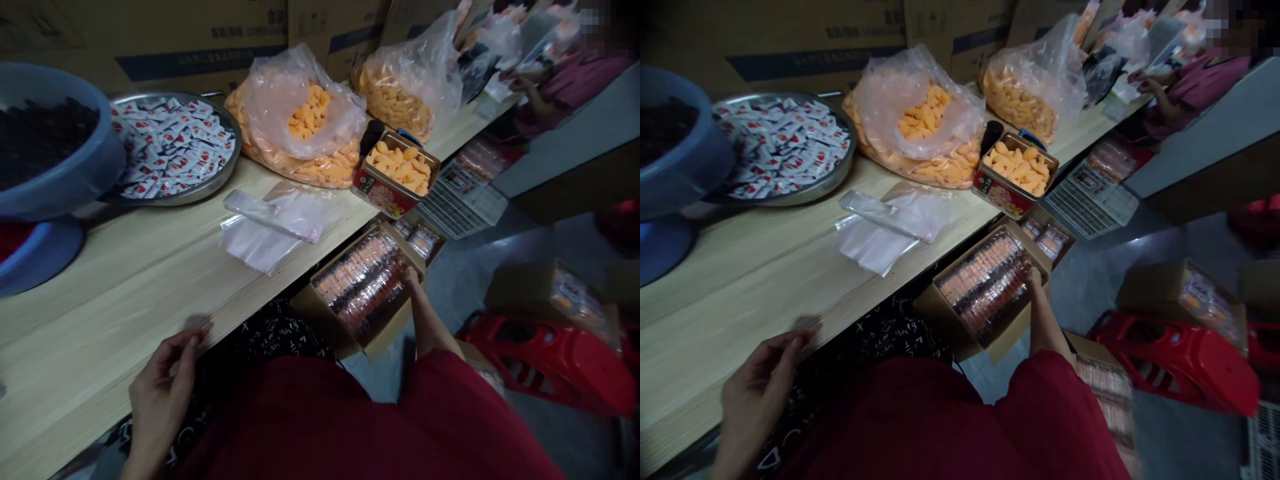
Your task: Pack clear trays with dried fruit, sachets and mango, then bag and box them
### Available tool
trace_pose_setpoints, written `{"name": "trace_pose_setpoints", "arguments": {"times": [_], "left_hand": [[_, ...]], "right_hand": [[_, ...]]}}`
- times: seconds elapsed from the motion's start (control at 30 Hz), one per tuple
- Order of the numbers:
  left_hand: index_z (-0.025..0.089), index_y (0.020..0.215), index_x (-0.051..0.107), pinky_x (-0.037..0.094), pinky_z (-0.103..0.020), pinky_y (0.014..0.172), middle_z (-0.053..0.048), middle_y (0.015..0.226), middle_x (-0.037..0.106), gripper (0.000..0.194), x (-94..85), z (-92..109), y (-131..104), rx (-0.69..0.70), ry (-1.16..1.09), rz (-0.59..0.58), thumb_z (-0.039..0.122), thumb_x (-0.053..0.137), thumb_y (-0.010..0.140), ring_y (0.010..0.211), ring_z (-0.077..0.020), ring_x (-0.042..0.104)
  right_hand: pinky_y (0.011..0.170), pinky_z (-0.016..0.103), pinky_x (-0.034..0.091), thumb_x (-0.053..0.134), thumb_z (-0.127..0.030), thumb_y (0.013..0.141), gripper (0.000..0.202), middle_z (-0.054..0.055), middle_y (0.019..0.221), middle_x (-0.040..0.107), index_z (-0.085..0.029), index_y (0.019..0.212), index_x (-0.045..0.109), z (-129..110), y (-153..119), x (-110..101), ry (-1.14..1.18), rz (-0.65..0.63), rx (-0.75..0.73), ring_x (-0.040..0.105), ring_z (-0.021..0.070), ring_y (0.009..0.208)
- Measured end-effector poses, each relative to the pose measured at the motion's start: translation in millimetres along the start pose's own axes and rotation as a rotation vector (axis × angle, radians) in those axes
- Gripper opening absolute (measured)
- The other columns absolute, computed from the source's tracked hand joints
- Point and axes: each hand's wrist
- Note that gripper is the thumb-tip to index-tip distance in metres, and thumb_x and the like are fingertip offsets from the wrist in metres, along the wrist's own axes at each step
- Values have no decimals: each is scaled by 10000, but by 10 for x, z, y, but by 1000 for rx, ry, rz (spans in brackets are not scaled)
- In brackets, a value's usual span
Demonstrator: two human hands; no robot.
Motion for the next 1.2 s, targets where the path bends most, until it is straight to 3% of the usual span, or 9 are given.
{"name": "trace_pose_setpoints", "arguments": {"times": [0.13, 0.3, 0.4, 0.57, 0.67, 0.73, 0.83, 0.97, 1.2], "left_hand": [[285, 1060, 710, 579, -343, 842, -24, 1036, 773, 339, -71, -47, -31, 46, 74, 62, 563, 588, 910, 979, -249, 727], [252, 1008, 717, 540, -274, 683, 12, 785, 721, 274, -429, -100, -45, 12, 56, 408, 494, 650, 900, 687, -173, 685], [236, 1066, 715, 539, -319, 865, -4, 823, 726, 250, -976, -241, -8, 52, 134, 667, 415, 578, 959, 813, -189, 699], [187, 1149, 673, 503, -364, 945, -88, 1106, 693, 269, -2209, -876, -31, -7, 356, 1156, 295, 554, 933, 967, -216, 658], [151, 1047, 677, 486, -376, 918, -95, 1019, 655, 222, -2761, -1275, -46, -142, 355, 1243, 238, 628, 849, 918, -226, 620], [156, 968, 678, 444, -383, 970, -78, 973, 637, 210, -2967, -1437, -7, -180, 286, 1225, 227, 728, 776, 956, -235, 592], [180, 910, 653, 429, -311, 944, -24, 919, 616, 305, -3085, -1542, 110, -168, -124, 1298, 173, 840, 669, 953, -193, 570], [174, 792, 577, 440, -232, 664, 39, 674, 550, 264, -3077, -1660, 271, -258, -809, 1344, 181, 834, 730, 638, -104, 540], [162, 790, 557, 474, -168, 554, 41, 625, 579, 268, -2987, -1881, 351, -270, -1121, 1204, 249, 806, 838, 520, -48, 539]], "right_hand": [[976, 455, 548, 652, -360, 970, 342, 170, 1208, 676, -88, 1177, 669, -245, -34, 199, 63, -116, -130, 658, 268, 1111], [984, 521, 518, 476, -455, 1011, 504, 245, 1156, 707, -32, 1186, 687, -697, -665, 504, 447, -63, -649, 662, 323, 1108], [1045, 568, 481, 555, -357, 997, 358, 195, 1080, 745, -81, 1147, 728, -1007, -1354, 419, 639, -29, -839, 699, 297, 1022], [925, 472, 559, 618, -302, 971, 283, 163, 1078, 753, -139, 1167, 742, -1467, -2253, 245, 823, -320, -980, 714, 301, 1012], [848, 409, 576, 622, -328, 970, 253, 125, 1052, 767, -177, 1120, 759, -1662, -2519, 379, 886, -509, -1161, 737, 272, 915], [812, 389, 576, 623, -343, 970, 255, 109, 1040, 775, -186, 1120, 758, -1800, -2643, 474, 919, -629, -1277, 744, 260, 881], [823, 381, 566, 636, -313, 967, 234, 104, 1018, 781, -187, 1126, 751, -2043, -2843, 491, 963, -764, -1308, 746, 258, 901], [819, 363, 559, 638, -337, 970, 210, 106, 968, 769, -180, 1041, 758, -2359, -3140, 364, 979, -818, -1201, 731, 245, 868], [771, 326, 562, 622, -317, 979, 214, 103, 950, 758, -165, 1057, 750, -2533, -3374, 381, 961, -868, -1212, 721, 229, 850]]}}
Point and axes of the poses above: each hand's wrist, its own y-axis towards the middle knuckle, its own x-axis out of the palm, z = x × y
